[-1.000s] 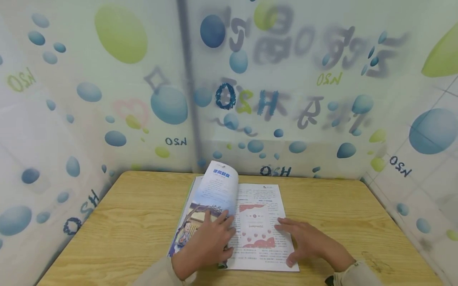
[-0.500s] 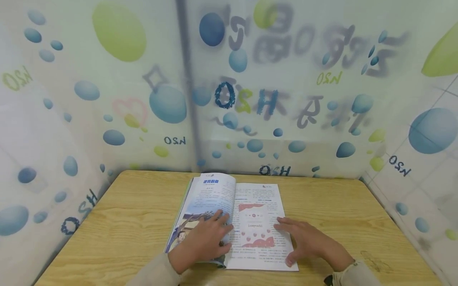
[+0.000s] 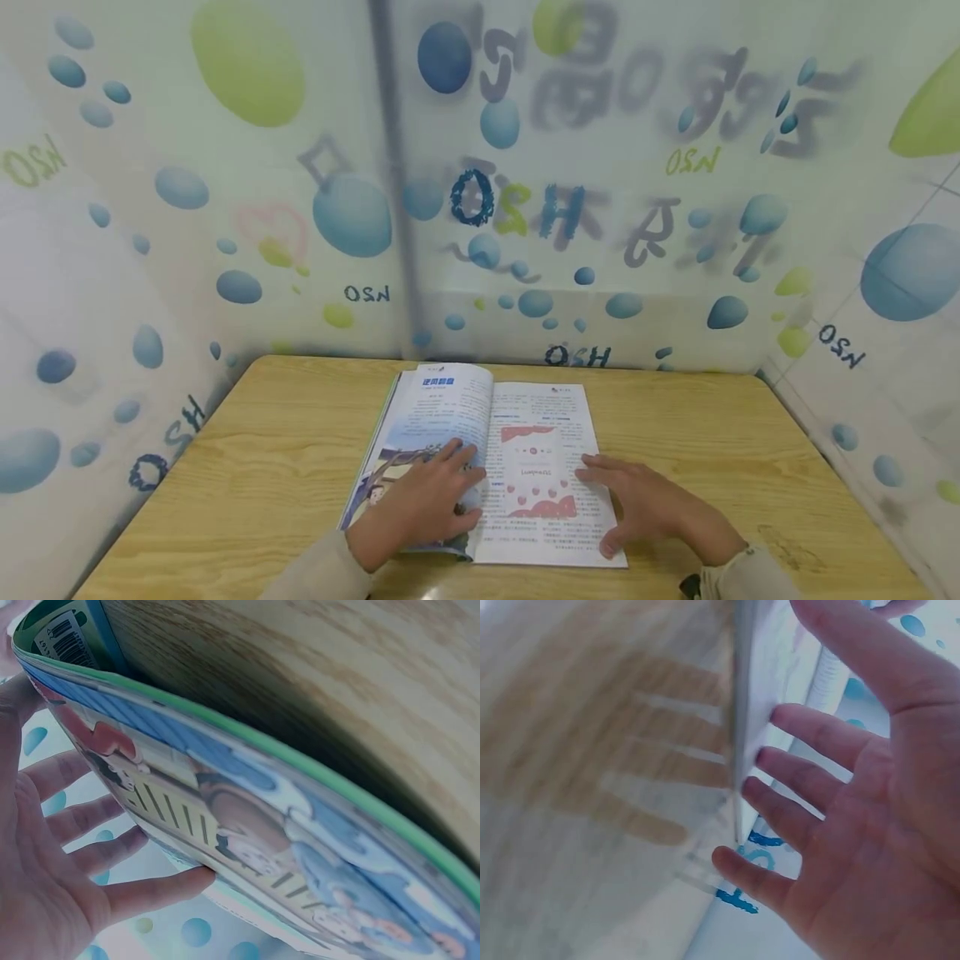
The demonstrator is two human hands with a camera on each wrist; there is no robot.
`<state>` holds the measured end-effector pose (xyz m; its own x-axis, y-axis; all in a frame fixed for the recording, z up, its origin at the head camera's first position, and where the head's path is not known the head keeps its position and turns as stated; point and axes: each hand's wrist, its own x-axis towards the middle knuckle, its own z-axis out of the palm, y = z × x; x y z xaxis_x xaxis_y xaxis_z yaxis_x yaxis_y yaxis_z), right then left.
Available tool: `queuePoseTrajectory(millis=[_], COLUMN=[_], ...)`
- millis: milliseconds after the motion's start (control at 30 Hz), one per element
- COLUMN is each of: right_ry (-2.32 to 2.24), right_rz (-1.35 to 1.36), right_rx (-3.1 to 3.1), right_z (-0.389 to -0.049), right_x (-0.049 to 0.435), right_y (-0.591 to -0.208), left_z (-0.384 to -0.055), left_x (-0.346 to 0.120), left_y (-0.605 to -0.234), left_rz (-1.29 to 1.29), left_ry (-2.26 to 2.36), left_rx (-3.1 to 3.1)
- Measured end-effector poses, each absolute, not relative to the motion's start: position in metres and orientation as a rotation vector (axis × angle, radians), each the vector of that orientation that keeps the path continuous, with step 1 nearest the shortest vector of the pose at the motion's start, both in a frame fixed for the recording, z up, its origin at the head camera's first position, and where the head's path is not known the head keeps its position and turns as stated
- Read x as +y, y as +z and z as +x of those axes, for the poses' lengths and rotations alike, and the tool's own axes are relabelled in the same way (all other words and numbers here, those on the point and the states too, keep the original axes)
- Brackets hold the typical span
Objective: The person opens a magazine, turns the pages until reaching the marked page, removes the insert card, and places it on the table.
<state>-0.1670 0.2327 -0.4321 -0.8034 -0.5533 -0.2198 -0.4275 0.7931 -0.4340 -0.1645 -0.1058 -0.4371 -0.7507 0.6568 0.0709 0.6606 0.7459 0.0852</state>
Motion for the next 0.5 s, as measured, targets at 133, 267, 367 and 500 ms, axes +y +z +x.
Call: queuePoseTrajectory(millis=[133,267,367,500], right_ry=[-0.536,-0.551,-0.559,-0.606], right_rz=[-0.685,-0.667,-0.694,-0.697], right_rx=[2.633,2.689,2.739,2.772], right_z=[-0.173,-0.182,-0.191,-0.204], right_x=[0.229,0.222,0.215,0.202], right_y=[-0.427,-0.425,-0.425,-0.427], left_z=[-0.165,-0.164,-0.164,-0.165], left_x=[-0.105,-0.105,-0.105,-0.106], left_y=[-0.436,-0.435,-0.435,-0.435], left_rz=[-1.087,-1.081,-1.083,-1.095], left_ry=[-0.168,-0.179,-0.183,-0.188], left_rx=[-2.922,-2.948,-2.960,-2.956])
